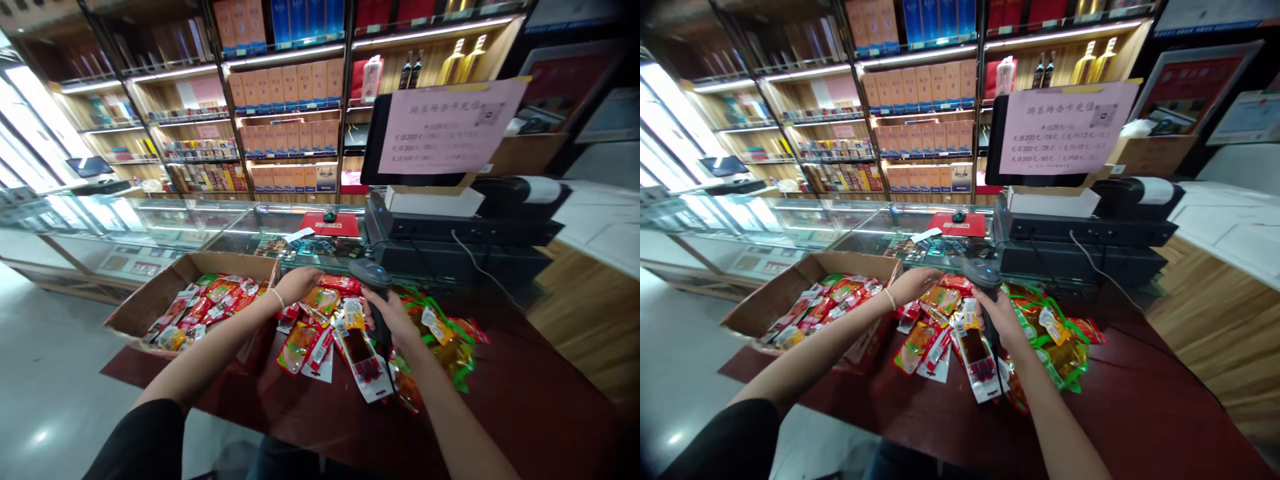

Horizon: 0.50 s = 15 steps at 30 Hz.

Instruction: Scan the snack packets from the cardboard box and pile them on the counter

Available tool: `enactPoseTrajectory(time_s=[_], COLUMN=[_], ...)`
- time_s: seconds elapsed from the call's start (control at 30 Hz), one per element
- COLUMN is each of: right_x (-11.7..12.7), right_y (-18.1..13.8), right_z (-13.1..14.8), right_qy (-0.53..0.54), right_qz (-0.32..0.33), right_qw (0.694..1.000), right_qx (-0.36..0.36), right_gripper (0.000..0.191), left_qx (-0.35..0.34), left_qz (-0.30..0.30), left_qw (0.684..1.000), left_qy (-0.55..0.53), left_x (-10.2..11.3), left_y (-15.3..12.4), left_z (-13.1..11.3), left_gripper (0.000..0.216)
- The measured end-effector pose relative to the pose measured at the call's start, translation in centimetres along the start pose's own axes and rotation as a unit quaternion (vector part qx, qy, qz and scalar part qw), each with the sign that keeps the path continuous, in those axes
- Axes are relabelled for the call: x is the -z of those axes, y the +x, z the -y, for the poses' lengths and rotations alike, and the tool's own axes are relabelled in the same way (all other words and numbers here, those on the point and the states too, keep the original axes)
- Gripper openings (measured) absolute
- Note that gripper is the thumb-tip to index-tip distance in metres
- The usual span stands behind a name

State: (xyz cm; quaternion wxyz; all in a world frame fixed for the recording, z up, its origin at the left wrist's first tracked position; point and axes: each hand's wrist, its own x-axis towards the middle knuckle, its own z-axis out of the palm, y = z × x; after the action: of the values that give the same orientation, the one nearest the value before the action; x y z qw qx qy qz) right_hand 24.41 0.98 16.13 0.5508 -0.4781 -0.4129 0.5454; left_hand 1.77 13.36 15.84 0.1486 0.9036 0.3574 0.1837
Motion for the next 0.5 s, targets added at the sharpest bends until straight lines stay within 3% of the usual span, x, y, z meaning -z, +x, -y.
enactPoseTrajectory(time_s=[0.2,0.5], right_x=[-5.8,-16.8], right_y=[1.5,4.7], right_z=[1.1,-1.0], right_qy=[-0.018,-0.040], right_qz=[0.078,0.196], right_qw=[0.997,0.980], right_qx=[0.011,-0.003], right_gripper=[0.035,0.035], left_qx=[0.114,0.253], left_qz=[-0.109,-0.182], left_qw=[0.988,0.949], left_qy=[0.002,0.038], left_x=[6.5,11.1], left_y=[-5.3,-16.0], left_z=[3.5,12.2], left_gripper=[0.027,0.024])
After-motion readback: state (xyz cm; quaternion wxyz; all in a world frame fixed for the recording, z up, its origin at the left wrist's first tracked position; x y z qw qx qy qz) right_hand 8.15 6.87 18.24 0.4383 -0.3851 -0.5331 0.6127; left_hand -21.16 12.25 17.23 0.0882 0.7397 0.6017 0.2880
